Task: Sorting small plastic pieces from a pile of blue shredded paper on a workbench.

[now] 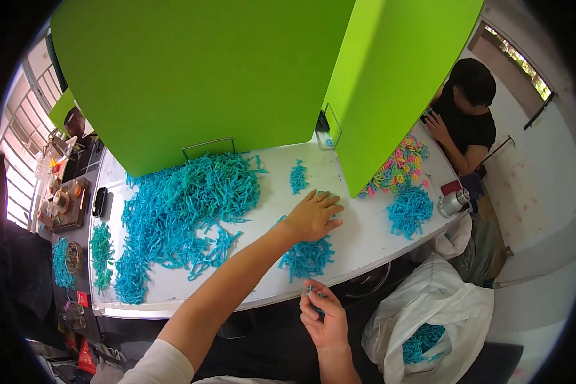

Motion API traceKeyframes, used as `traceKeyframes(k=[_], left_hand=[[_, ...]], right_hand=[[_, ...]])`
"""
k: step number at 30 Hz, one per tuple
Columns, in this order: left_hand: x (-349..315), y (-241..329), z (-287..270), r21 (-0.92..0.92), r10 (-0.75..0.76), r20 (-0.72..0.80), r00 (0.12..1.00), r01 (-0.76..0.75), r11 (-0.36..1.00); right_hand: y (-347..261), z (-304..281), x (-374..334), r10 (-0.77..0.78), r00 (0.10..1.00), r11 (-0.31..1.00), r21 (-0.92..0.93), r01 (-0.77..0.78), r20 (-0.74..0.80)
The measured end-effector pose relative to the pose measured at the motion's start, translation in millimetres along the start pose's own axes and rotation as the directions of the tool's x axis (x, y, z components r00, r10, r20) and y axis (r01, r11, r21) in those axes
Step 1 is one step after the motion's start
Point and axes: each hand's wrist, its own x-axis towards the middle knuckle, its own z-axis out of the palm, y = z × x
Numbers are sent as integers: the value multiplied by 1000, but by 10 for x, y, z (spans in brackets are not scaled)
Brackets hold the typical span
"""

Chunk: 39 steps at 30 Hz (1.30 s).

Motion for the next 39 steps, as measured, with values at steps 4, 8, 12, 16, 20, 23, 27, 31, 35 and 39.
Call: traceKeyframes(k=[4,8,12,16,20,23,27,31,35,39], left_hand=[[76,102,-248,24,-98,488,867,99,995],[-356,87,-479,-31,-42,376,925,58,998],[-701,67,-762,-263,-85,34,996,91,961],[-1031,141,-1438,-69,-467,-129,875,462,884],[-1497,240,-1481,-33,-578,-82,812,578,816],[-1486,347,-1360,38,-447,-109,888,453,891],[-1527,278,-1122,233,-454,-51,889,453,861],[-1650,300,-1211,61,-414,-72,908,418,906],[-1775,647,-1688,-385,-647,95,757,627,677],[-2113,876,-1966,-490,-736,130,664,689,535]], right_hand=[[-51,-102,-51,-53,998,998,-26,53,-27],[0,-124,15,-55,997,995,-89,49,-58],[126,-64,71,-47,996,991,-130,37,-77],[187,-89,68,-51,997,985,-166,40,-63],[263,-159,107,-17,1000,987,-158,14,-17],[347,-109,128,40,999,990,-139,-40,-4],[448,-1,165,27,1000,969,-246,-30,-16],[497,39,227,2,999,934,-357,-17,-40],[509,144,274,11,1000,895,-447,-19,-21],[569,367,297,14,999,864,-504,7,38]])
